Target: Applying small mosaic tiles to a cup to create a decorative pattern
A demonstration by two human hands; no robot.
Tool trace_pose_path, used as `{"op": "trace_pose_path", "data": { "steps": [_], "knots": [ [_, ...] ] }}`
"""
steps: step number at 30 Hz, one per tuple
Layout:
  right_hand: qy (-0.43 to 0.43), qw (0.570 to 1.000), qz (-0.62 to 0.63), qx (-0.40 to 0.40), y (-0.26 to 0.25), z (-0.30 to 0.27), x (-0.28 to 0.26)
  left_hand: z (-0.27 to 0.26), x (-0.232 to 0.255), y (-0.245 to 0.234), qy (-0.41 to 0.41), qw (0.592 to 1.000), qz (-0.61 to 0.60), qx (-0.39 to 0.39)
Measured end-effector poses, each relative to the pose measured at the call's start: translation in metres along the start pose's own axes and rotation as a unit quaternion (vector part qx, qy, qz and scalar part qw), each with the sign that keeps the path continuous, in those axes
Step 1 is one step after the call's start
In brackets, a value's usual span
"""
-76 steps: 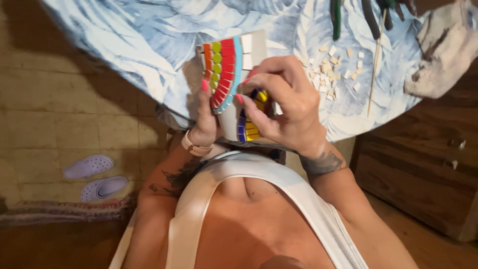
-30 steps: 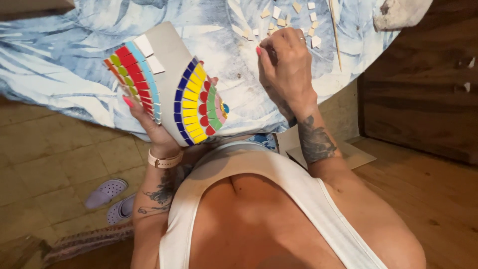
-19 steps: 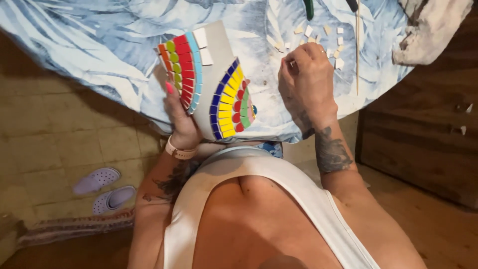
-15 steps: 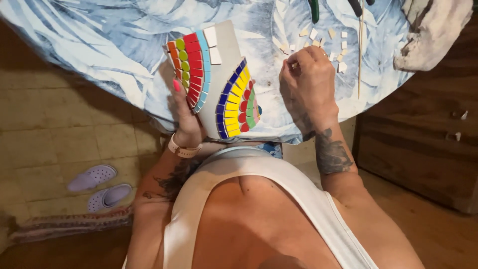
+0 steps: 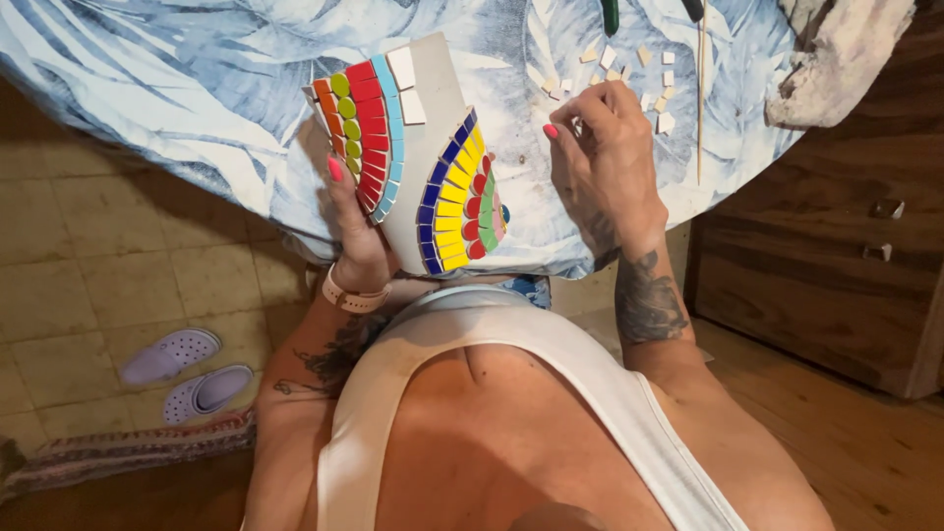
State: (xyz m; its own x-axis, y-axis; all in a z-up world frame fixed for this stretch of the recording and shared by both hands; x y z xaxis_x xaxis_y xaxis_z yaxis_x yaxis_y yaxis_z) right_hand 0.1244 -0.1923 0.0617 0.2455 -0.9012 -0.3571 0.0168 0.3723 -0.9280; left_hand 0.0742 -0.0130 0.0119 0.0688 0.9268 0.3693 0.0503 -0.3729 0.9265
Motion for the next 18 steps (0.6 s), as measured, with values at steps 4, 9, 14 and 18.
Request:
{"op": "trace_pose_path", "data": {
  "steps": [4, 9, 14, 18],
  "knots": [
    [-0.046, 0.998, 0.016, 0.033, -0.001, -0.001, -0.003, 0.001, 0.001, 0.02, -0.052, 0.998, -0.032, -0.012],
    [-0.02, 0.968, 0.243, 0.052, -0.034, 0.002, -0.036, -0.001, 0.011, 0.013, 0.018, 0.999, 0.013, 0.032],
    [0.023, 0.899, 0.436, -0.006, -0.042, 0.004, -0.07, 0.002, -0.001, -0.014, 0.039, 0.999, -0.003, 0.036],
    [-0.099, 0.9, 0.423, 0.011, -0.052, 0.009, -0.103, 0.004, -0.002, -0.014, 0.041, 0.999, -0.033, 0.007]
  ]
}}
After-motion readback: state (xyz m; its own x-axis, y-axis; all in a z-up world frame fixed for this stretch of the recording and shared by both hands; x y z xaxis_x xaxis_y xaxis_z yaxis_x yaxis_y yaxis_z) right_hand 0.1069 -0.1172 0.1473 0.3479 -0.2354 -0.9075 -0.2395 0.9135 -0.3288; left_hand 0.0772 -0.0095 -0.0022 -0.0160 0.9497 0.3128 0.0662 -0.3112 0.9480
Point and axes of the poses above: each hand's wrist, its own z-axis towards the middle knuckle, its own y-axis out of the palm, x = y × z, the point moved 8 cm from there along z, towards the middle knuckle, and after that the axes turned 8 degrees about y, right-handed, at the moved point
